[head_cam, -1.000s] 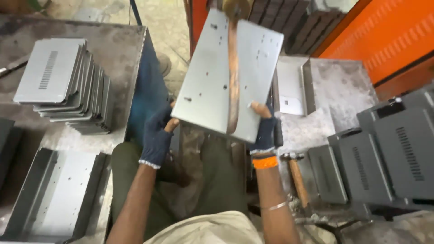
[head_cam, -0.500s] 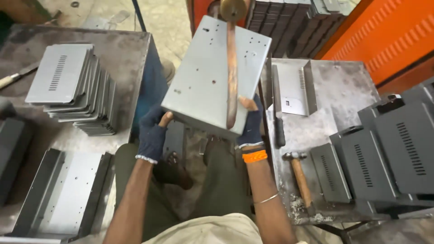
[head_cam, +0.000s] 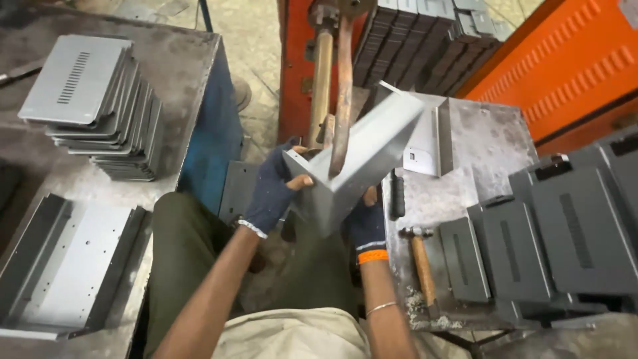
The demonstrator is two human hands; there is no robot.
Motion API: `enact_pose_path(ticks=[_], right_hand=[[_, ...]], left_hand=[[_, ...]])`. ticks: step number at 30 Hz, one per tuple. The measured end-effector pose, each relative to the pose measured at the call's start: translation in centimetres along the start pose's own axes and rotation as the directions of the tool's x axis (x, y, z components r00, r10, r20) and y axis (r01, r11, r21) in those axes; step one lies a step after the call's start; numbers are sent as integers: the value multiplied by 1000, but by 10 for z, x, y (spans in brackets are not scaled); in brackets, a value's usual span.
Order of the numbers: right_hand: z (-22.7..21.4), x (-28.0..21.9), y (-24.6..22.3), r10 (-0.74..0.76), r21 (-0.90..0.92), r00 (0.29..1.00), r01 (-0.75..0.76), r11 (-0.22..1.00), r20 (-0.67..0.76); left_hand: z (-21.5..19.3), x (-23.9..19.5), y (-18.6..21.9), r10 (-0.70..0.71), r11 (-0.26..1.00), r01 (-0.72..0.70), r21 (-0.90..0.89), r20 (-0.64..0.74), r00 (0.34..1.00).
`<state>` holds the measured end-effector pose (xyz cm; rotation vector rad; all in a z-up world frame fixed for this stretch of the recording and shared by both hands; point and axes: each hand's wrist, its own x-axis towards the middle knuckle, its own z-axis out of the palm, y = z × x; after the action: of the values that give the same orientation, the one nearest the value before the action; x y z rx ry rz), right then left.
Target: The person spot welds and hammers metal components to assemble industrial enclosures.
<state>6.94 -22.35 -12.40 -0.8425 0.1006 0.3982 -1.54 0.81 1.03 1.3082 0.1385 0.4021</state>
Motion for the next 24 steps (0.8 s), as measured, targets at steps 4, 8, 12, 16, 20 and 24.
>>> enact_pose_path(ticks=[4,8,12,16,20,24], right_hand=[[-1,3,14,17,-118,999,-21,993,-30],[-19,-14,-15,-364,-789,923,129,601,-126],[-73,-72,-43,-793,-857,517,-197,-477,323],[-92,-110,-59,-740,-843,671,-381,-380,31],[-112,-110,-57,-646,-902,763,-301,-309,-34],[37,-153,-67,-370,-881,916,41,471,-156]], left_hand=[[-20,2,5,143,962,-161,219,97,985],[-32,-1,-17,103,968,-123,217,102,989],[-36,-13,-38,127,952,-142,272,71,989],[-21,-30,-4,122,929,-110,355,-13,992],[-17,-39,-8,111,941,-75,331,-92,990],[-12,-41,-4,95,944,-56,324,-104,990]])
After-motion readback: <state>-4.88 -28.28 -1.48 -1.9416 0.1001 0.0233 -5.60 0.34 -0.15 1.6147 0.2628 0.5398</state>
